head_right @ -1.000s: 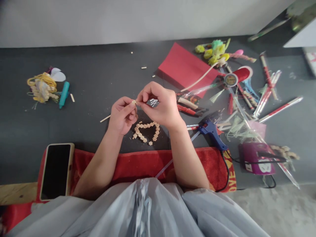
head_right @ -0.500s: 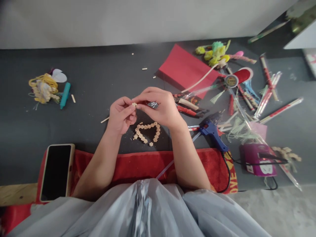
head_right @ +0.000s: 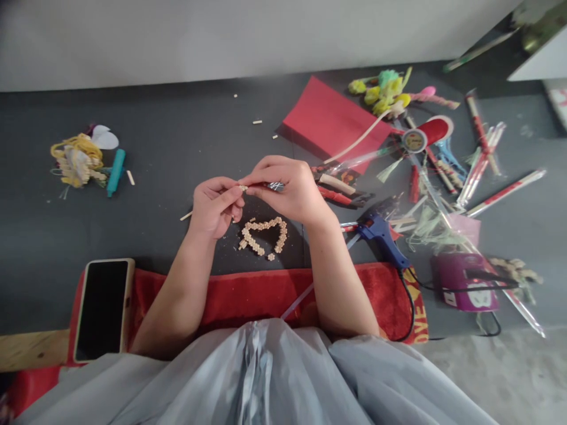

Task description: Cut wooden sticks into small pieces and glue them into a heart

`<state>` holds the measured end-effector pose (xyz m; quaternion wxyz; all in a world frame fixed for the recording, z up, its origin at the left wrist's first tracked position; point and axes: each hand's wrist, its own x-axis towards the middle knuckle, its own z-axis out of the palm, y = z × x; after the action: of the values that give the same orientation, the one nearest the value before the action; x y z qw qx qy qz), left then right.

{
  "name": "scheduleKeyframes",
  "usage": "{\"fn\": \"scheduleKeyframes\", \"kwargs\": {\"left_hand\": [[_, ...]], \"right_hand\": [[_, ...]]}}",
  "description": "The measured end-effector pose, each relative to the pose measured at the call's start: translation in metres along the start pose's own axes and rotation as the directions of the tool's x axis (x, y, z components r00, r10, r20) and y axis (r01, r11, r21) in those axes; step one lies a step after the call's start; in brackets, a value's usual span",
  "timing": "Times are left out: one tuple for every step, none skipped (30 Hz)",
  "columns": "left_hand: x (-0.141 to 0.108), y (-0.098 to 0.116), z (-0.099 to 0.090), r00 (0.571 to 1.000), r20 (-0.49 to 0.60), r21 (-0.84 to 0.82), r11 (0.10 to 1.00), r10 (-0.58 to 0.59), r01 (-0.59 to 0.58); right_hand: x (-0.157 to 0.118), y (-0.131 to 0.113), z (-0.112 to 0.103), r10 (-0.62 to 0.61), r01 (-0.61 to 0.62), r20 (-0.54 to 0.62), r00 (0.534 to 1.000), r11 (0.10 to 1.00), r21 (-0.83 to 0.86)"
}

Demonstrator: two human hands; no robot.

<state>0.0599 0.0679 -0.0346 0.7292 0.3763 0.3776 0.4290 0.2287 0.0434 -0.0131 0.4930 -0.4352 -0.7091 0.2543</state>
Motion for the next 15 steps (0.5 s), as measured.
{"fn": "scheduleKeyframes", "kwargs": {"left_hand": [[0.0001,-0.0003,-0.0002,1.000,-0.010,0.009,1.000,0.011,-0.010],[0.0002,-0.0004,-0.0004,1.000,-0.016,0.018,1.000,0.017,-0.017],[0.0001,-0.0005,-0.0005,1.000,-0.019,0.026,0.999,0.020,-0.020],[0.0000,-0.0004,-0.0006,1.000,-0.018,0.033,0.999,0.021,-0.020],[-0.0001,-0.0003,-0.0006,1.000,-0.015,0.039,0.999,0.021,-0.020],[-0.0002,-0.0002,-0.0006,1.000,-0.012,0.043,0.999,0.022,-0.021],[-0.0004,-0.0001,-0.0005,1.000,-0.010,0.047,0.999,0.023,-0.023],[-0.0005,-0.0001,-0.0003,1.000,-0.009,0.049,0.999,0.023,-0.023],[-0.0007,-0.0002,-0.0001,1.000,-0.009,0.049,0.999,0.024,-0.023],[-0.0008,-0.0003,0.0002,1.000,-0.010,0.045,0.999,0.023,-0.023],[-0.0010,-0.0005,0.0005,1.000,-0.011,0.039,0.999,0.024,-0.024],[-0.0011,-0.0007,0.0009,1.000,-0.014,0.034,0.999,0.025,-0.025],[-0.0012,-0.0009,0.0014,1.000,-0.017,0.030,0.999,0.025,-0.025],[-0.0012,-0.0010,0.0018,1.000,-0.019,0.028,0.999,0.024,-0.024],[-0.0013,-0.0011,0.0022,1.000,-0.021,0.027,0.999,0.022,-0.021]], "right_hand": [[-0.0001,0.0008,0.0003,0.002,-0.002,0.001,1.000,1.000,0.010],[-0.0002,0.0016,0.0007,0.008,-0.008,0.002,1.000,1.000,0.023],[-0.0004,0.0024,0.0011,0.016,-0.016,0.002,1.000,0.999,0.041],[-0.0006,0.0032,0.0015,0.027,-0.027,0.001,1.000,0.998,0.060],[-0.0008,0.0040,0.0019,0.042,-0.042,-0.001,0.999,0.996,0.079],[-0.0011,0.0048,0.0022,0.059,-0.058,-0.002,0.998,0.994,0.096],[-0.0013,0.0056,0.0025,0.075,-0.074,-0.002,0.997,0.991,0.112],[-0.0015,0.0064,0.0027,0.089,-0.089,-0.001,0.996,0.988,0.126],[-0.0017,0.0072,0.0029,0.100,-0.099,-0.001,0.995,0.985,0.139],[-0.0018,0.0079,0.0030,0.107,-0.106,0.000,0.994,0.983,0.150],[-0.0018,0.0085,0.0031,0.110,-0.109,0.001,0.994,0.981,0.160],[-0.0018,0.0091,0.0032,0.111,-0.111,0.005,0.994,0.980,0.167],[-0.0017,0.0096,0.0033,0.111,-0.111,0.009,0.994,0.979,0.171],[-0.0016,0.0101,0.0034,0.110,-0.110,0.013,0.994,0.979,0.174],[-0.0016,0.0105,0.0035,0.108,-0.109,0.017,0.994,0.979,0.173]]}}
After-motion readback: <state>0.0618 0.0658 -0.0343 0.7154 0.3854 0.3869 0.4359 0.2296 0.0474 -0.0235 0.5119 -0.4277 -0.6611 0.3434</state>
